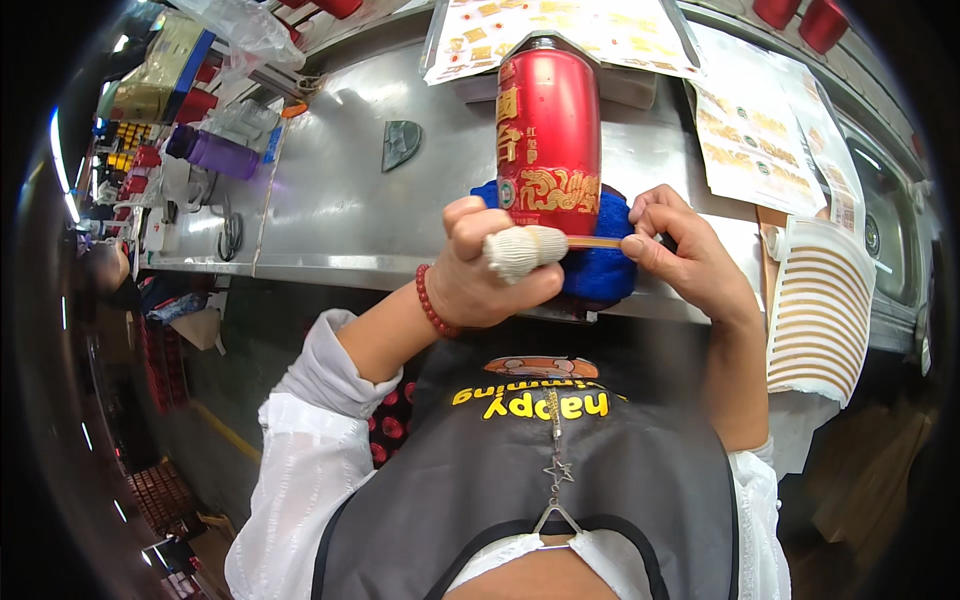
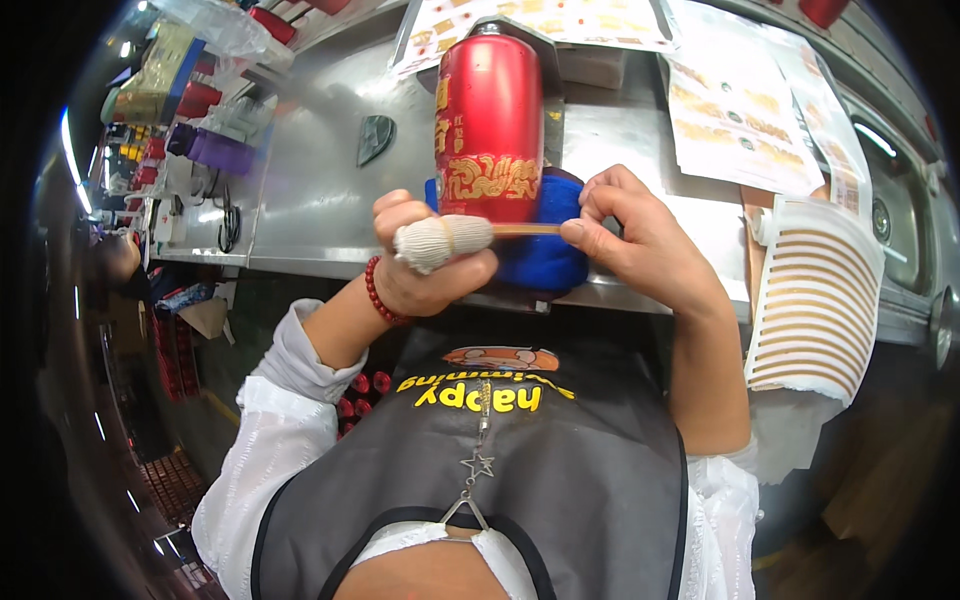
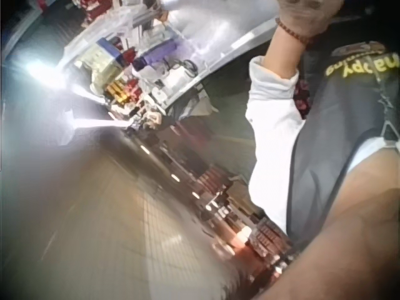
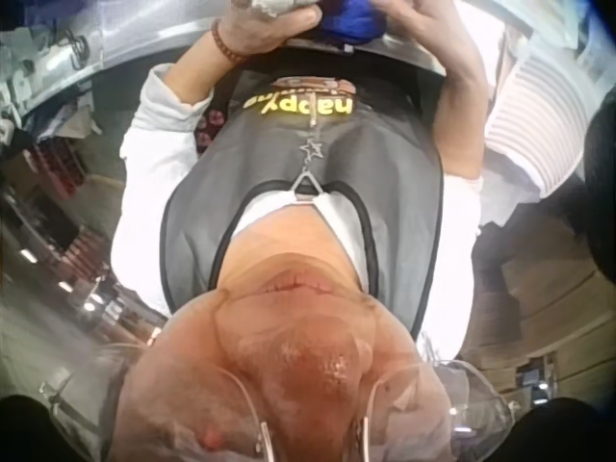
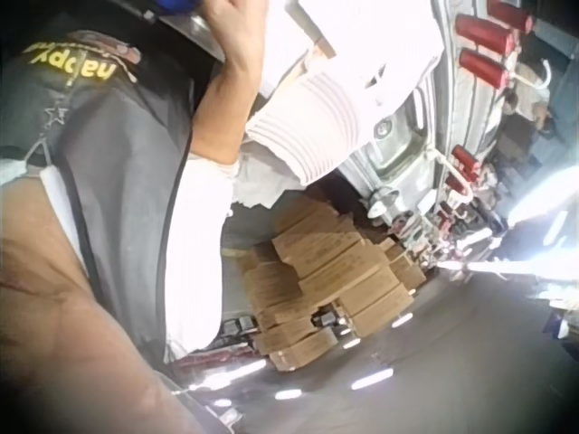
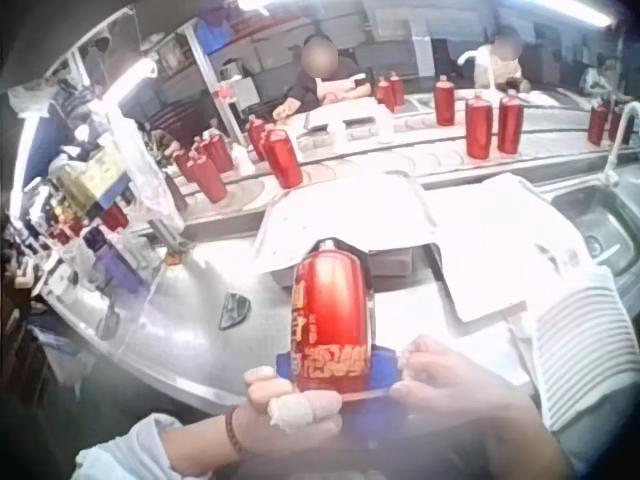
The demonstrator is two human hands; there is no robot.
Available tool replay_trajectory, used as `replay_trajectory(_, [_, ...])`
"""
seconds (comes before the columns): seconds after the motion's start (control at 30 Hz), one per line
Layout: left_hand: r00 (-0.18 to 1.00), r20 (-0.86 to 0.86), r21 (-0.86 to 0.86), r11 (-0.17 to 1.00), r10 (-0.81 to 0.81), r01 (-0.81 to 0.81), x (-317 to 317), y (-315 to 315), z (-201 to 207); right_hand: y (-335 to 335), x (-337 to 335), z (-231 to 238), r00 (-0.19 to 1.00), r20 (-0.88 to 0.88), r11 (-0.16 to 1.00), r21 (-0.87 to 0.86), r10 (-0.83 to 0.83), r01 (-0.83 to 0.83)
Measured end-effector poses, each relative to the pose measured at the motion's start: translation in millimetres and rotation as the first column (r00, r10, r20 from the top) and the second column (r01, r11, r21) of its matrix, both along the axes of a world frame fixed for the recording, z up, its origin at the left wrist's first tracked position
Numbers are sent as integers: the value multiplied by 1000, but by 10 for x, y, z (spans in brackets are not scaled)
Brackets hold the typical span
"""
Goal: The person applies a printed label to a red cylindrical container, smoothing it with a green card and a small wooden stick. They repeat this process on several containers, placing each finished unit into a tray.
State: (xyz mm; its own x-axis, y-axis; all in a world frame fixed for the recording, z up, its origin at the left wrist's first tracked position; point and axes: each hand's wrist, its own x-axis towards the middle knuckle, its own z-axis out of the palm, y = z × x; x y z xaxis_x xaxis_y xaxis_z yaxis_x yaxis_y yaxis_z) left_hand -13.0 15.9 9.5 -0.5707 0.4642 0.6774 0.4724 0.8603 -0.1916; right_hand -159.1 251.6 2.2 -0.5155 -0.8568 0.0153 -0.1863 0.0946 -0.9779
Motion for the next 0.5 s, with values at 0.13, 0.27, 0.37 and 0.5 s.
replay_trajectory(0.13, [994,33,-35,994,-104,105,-136,30,67,3,30,-12,999,24,1000,-18,-23,23])
replay_trajectory(0.27, [1000,-24,5,1000,2,-2,-23,-5,26,-7,34,6,1000,-1,1000,-20,5,-5])
replay_trajectory(0.37, [995,-38,60,994,89,-87,64,-21,-76,-24,28,-1,999,-40,999,-44,20,-21])
replay_trajectory(0.5, [1000,22,-19,1000,-1,2,-13,-1,58,-4,20,8,1000,3,1000,-25,1,-1])
